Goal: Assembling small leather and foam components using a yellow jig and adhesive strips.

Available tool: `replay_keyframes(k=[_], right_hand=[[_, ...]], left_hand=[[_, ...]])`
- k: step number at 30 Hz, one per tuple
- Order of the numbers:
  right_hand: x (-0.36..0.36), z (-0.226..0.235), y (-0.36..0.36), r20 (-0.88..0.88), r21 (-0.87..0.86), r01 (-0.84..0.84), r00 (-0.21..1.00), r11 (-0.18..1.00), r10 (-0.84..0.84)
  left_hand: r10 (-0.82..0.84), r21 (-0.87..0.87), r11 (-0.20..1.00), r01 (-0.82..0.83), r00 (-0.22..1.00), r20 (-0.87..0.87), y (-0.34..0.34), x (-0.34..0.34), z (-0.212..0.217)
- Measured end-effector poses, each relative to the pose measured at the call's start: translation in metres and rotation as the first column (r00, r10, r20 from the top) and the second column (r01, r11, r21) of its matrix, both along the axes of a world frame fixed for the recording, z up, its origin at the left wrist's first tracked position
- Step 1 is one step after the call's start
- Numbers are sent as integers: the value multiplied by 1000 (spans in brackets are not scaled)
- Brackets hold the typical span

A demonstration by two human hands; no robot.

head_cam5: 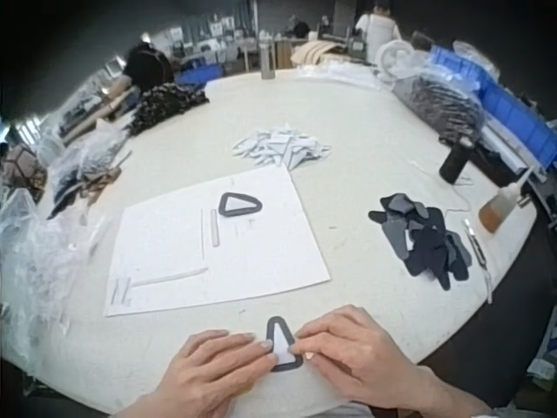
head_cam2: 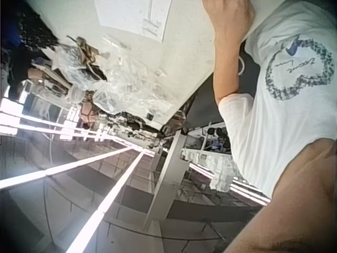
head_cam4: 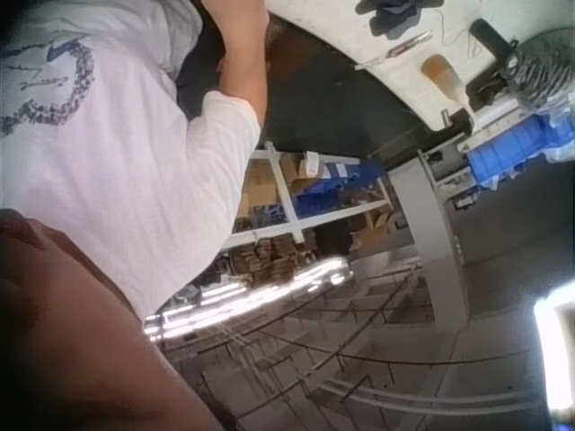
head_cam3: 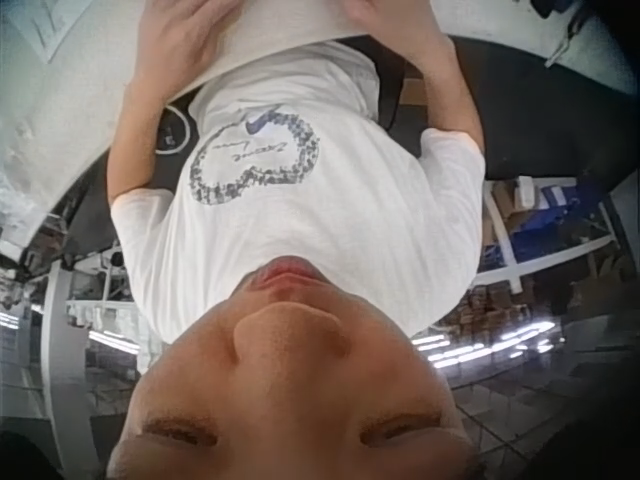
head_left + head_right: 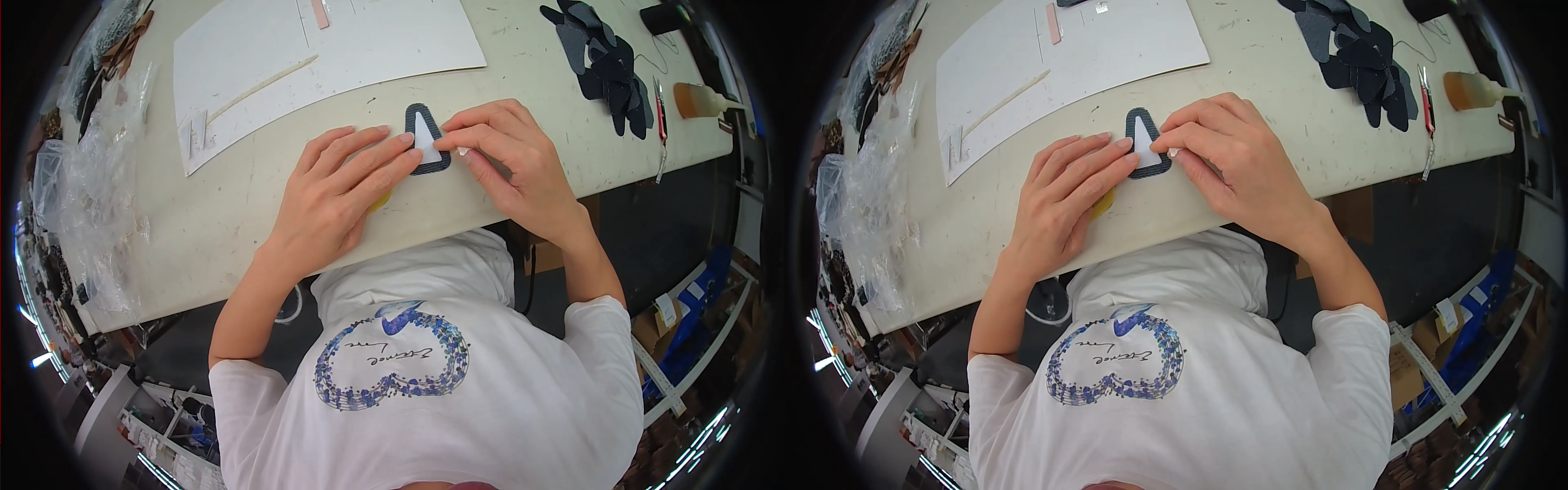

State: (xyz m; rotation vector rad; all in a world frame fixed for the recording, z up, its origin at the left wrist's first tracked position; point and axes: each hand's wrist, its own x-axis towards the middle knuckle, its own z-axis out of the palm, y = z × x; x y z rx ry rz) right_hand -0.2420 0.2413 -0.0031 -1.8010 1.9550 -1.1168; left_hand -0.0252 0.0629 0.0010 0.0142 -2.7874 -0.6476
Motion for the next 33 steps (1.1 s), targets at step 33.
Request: replay_keyframes(k=[33], right_hand=[[-82,24,-225,-63,202,126,991,971,-116]], left_hand=[[214,116,973,-199,968,-135,-22,36,-2]])
